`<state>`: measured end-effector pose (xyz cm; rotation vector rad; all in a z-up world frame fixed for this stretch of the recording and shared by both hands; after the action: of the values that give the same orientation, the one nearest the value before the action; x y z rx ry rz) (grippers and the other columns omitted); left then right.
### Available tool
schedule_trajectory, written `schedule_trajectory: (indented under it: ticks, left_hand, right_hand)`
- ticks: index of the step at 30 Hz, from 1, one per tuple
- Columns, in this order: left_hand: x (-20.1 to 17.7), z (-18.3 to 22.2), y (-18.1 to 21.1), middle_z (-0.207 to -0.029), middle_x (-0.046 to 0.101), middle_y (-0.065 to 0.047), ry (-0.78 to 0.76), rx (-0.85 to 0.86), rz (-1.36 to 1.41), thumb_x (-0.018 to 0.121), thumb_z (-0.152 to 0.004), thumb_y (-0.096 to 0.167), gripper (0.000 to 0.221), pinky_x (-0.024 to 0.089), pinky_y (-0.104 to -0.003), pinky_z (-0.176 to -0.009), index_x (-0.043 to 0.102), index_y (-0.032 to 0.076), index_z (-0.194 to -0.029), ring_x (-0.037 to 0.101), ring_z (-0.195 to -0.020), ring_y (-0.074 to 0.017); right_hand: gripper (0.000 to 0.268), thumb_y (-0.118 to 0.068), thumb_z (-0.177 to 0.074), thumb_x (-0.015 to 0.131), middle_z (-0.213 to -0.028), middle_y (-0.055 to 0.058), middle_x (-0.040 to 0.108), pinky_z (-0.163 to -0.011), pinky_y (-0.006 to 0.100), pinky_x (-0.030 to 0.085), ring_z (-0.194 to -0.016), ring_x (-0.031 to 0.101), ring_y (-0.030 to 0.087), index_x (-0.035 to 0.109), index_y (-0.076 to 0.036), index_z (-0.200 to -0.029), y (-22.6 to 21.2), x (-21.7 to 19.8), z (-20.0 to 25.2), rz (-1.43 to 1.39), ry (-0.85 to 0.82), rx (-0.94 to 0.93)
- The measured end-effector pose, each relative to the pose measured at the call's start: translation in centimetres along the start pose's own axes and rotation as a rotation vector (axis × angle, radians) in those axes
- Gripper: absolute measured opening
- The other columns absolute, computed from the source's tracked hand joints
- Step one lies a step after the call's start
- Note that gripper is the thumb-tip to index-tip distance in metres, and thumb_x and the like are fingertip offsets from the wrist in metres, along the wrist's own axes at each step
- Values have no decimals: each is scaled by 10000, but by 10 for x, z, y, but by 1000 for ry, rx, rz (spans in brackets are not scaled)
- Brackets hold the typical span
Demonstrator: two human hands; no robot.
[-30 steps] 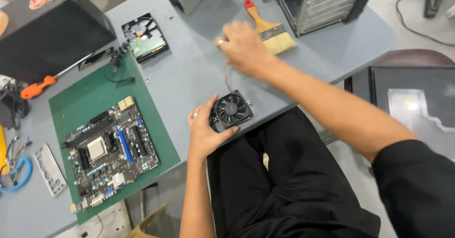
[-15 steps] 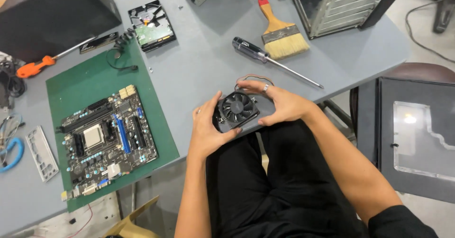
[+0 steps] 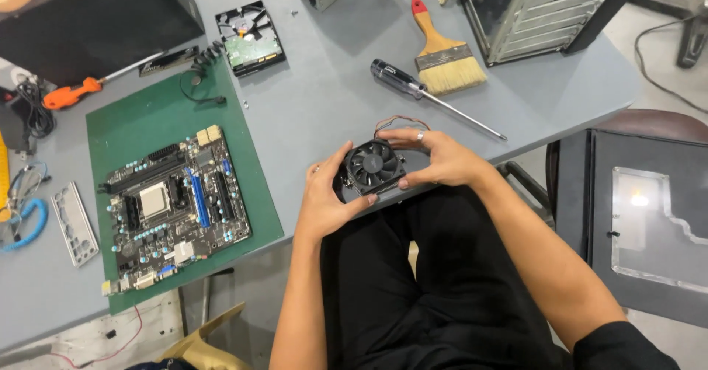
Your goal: Installing a CPU fan and heatsink onto a motherboard and securing it with a screwdriver.
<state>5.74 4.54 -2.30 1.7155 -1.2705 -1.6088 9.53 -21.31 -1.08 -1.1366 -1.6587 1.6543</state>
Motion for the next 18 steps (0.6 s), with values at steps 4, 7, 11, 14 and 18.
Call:
schedule_trajectory:
  ticks: [4,7,11,14,18]
  left_hand:
    - [-2,-1,1,-1378,681,-52,-18,1,-13,945,-575,353,1026,248,-440,-1181,524,127,-1483,625,-1288,-221]
    - [-1,3,-3,-1368,686,-64,-18,40,-28,928,-576,302,1030,254,-462,-1173,512,116,-1499,637,-1254,-246]
    - [-2,-2,-5,-1385,680,-26,-21,63,-24,921,-568,304,1033,252,-435,-1171,509,141,-1501,639,-1255,-207]
    - [-1,1,-5,-1393,675,-13,-29,57,-4,914,-571,299,1028,246,-433,-1172,505,145,-1501,637,-1256,-196]
    - [-3,1,-8,-1429,644,-2,-94,50,-4,921,-533,285,1110,222,-453,-1189,460,153,-1534,597,-1312,-209]
  right_hand:
    - [922,-132,-637,976,-1419,74,664,-1275,453,132,-1346,585,260,591,-143,-1475,10,2,0,13,2,-5]
    - [900,-100,-617,979,-1348,94,701,-1288,474,104,-1321,596,264,614,-105,-1439,7,6,2,15,32,-18]
    - [929,-127,-566,1010,-1292,72,734,-1288,454,136,-1285,624,233,639,-134,-1417,10,5,0,60,60,-42]
    - [940,-152,-548,1024,-1293,63,735,-1288,451,142,-1279,635,217,644,-143,-1408,16,6,2,76,68,-46]
    - [911,-168,-545,1031,-1334,81,709,-1269,474,199,-1312,613,258,665,-140,-1378,18,10,2,126,102,-110]
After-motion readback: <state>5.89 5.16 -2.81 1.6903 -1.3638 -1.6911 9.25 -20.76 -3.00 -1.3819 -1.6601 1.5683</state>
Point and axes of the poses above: each hand's wrist, its own z-axis away from the middle knuckle, its own x-axis out of the palm, y = z × x, the point moved 1 cm from there along -z, towards the middle knuckle
